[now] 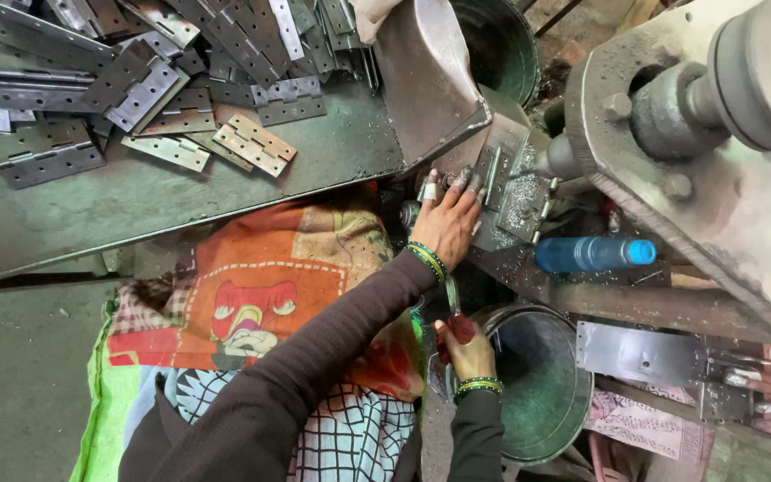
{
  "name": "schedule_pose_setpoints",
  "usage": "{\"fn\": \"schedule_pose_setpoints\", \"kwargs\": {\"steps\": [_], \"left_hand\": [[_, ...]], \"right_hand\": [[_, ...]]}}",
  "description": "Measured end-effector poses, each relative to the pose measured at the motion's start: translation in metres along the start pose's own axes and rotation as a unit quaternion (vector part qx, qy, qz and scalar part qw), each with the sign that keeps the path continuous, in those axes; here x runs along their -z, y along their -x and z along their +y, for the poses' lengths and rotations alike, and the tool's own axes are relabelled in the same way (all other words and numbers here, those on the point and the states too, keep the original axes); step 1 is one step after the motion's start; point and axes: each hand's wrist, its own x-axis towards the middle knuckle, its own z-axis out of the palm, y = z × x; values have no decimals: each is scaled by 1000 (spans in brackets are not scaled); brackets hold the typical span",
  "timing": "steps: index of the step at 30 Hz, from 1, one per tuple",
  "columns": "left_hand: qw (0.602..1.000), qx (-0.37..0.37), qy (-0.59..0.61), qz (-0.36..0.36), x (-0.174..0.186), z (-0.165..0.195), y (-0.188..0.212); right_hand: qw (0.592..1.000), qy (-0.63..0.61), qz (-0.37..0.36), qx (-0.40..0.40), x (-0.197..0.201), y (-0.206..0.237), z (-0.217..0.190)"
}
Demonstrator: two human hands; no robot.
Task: The person repeatedly places small metal hinges under a rotating grinding wheel to smooth their edges. They hold each hinge with their left hand and operate a lever with their right hand to engage the grinder, then remove the hinge and repeat the process with the next piece from a nearby pile.
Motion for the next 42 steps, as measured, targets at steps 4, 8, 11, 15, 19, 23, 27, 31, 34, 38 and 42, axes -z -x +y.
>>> {"fn": "schedule_pose_setpoints", "kwargs": {"steps": [4, 8, 11, 15, 19, 23, 27, 31, 34, 38, 42], "left_hand": [[1000, 5, 17, -18, -1, 0, 1], [999, -16, -5, 52, -3, 0, 5], [998, -19, -9, 55, -4, 0, 6], [1000, -11, -5, 6, -4, -1, 6], [999, -15, 18, 25, -3, -1, 6], [1000, -7, 8, -5, -3, -1, 5], [999, -15, -17, 23, -4, -3, 5], [999, -21, -31, 33, -4, -2, 7], [1000, -9, -11, -13, -3, -1, 8], [1000, -10, -4, -5, -2, 0, 8], [999, -9, 9, 40, -1, -1, 8]], "right_hand": [[983, -139, -120, -12, 14, -1, -16], [990, -27, -97, -100, 36, 8, -41], [989, 6, -98, -114, 41, 9, -47], [994, -56, -87, -47, 17, 5, -28], [997, -61, -21, -42, -3, -1, 0], [993, -104, -48, -17, 1, -4, -1], [989, -81, -108, -58, 27, 2, -32], [983, 54, -92, -149, 45, 9, -54], [987, 30, -87, -129, 36, 9, -48], [995, -88, -47, -20, 2, 5, -14], [987, -148, -59, -28, -10, -4, 10]]}}
